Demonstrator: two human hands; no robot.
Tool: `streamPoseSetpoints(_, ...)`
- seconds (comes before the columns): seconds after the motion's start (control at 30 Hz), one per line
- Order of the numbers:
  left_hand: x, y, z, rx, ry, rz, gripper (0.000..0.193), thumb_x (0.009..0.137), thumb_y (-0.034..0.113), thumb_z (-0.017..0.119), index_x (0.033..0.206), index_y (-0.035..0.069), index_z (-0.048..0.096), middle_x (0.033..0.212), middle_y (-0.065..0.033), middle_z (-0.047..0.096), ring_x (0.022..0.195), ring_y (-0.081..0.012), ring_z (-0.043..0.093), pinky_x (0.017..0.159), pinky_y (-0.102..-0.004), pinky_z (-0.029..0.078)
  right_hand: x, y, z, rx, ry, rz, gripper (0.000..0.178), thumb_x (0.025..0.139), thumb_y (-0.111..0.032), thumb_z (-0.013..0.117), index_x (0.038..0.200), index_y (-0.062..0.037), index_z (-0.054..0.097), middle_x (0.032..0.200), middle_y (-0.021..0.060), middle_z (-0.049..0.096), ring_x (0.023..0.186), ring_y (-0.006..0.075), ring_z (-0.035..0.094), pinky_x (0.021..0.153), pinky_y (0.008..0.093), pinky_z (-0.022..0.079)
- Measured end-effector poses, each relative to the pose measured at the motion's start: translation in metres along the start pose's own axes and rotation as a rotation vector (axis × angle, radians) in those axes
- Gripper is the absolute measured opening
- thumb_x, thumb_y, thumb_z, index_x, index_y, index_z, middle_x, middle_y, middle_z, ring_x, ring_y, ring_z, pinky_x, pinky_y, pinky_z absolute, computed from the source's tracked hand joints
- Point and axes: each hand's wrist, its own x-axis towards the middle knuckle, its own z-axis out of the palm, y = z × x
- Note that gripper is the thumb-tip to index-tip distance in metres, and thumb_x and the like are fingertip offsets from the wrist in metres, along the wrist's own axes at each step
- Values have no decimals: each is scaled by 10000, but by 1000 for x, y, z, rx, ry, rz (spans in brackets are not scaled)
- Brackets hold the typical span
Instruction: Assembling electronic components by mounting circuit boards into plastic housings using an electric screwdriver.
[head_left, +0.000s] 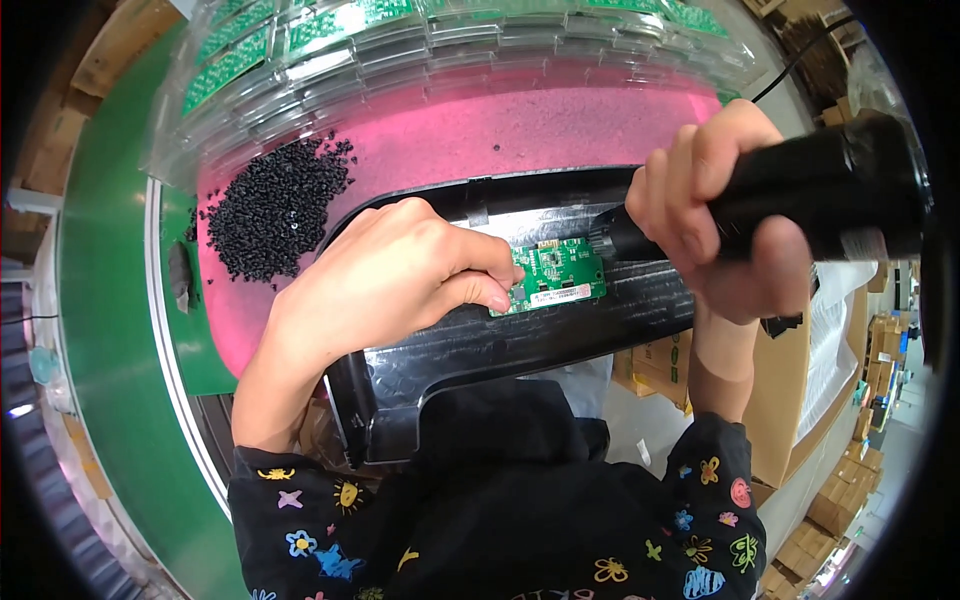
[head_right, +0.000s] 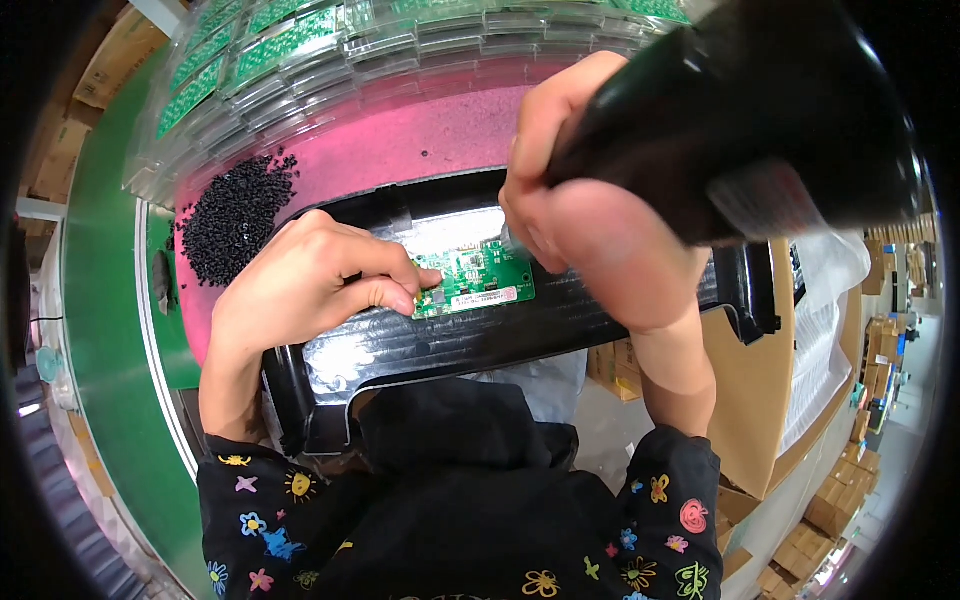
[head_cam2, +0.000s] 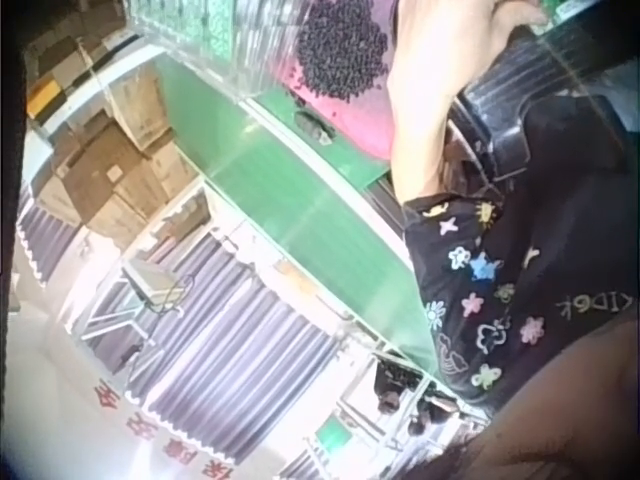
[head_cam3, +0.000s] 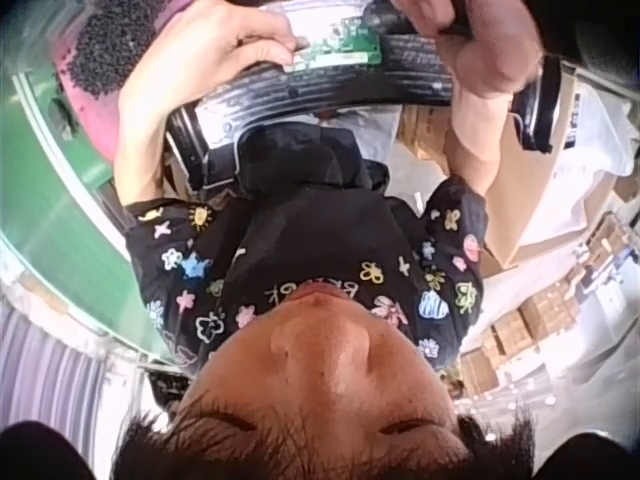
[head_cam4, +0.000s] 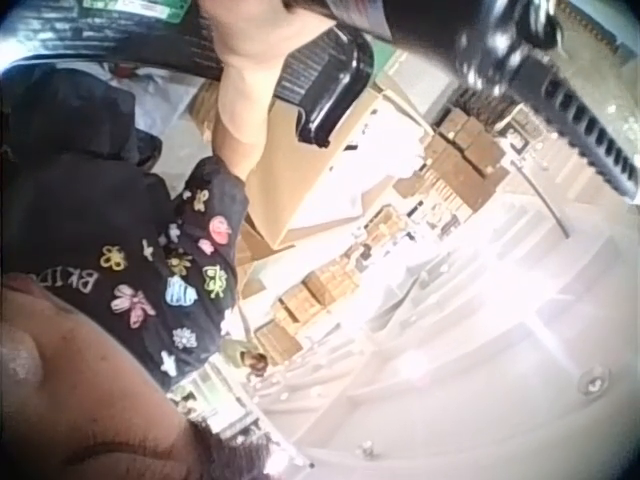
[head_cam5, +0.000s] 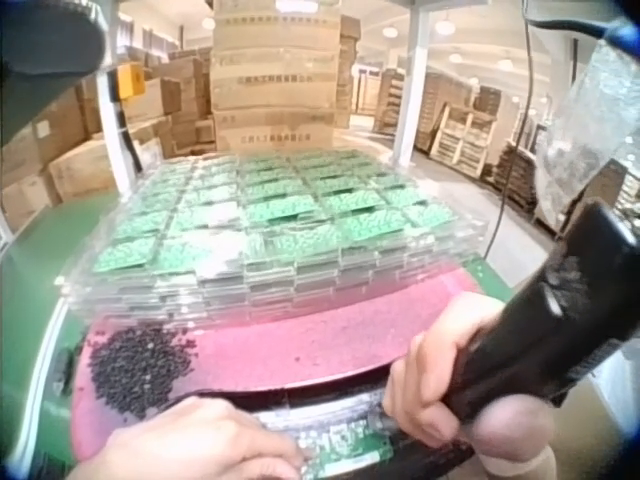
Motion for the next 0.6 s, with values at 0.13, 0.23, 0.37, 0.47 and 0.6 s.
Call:
streamPoseSetpoints(0.13, 0, 2, 0, 0, 9, -8, 160, 767, 201, 693, 782, 45, 660, 817, -63, 700, 724, -237, 669, 615, -297, 508, -4, 1, 0, -20, 35, -25, 459, 777, -474, 603, 903, -62, 445, 585, -39, 445, 465, 69, 368, 490, 237, 311)
streamPoseSetpoints(0.23, -2, 0, 2, 1, 32, 11, 157, 772, 206, 689, 776, 52, 662, 822, -60, 700, 729, -231, 669, 621, -296, 509, -10, 2, -5, 83, 16, -63, 462, 767, -487, 609, 897, -74, 449, 583, -40, 447, 460, 77, 359, 493, 242, 314)
streamPoseSetpoints(0.37, 0, -4, 7, -93, 137, 223, 130, 756, 105, 697, 834, 12, 652, 786, -84, 695, 700, -228, 680, 587, -293, 519, -11, -14, -3, 404, -114, -277, 403, 743, -420, 663, 878, -103, 453, 609, -62, 518, 486, 60, 483, 510, 222, 369)
streamPoseSetpoints(0.47, 5, -1, 7, -105, 233, 292, 150, 742, 82, 710, 841, -5, 640, 755, -97, 681, 670, -226, 676, 559, -290, 516, -15, -26, 7, 500, -54, -378, 378, 714, -357, 696, 869, -99, 468, 609, -43, 566, 505, 40, 549, 554, 197, 446)
streamPoseSetpoints(0.6, 1, 0, 2, -43, 300, 321, 188, 729, 137, 736, 815, 20, 616, 677, -87, 633, 587, -244, 630, 513, -314, 484, -7, -21, 11, 511, -108, -485, 374, 715, -365, 692, 863, -103, 471, 575, -43, 556, 475, 52, 545, 540, 208, 465)
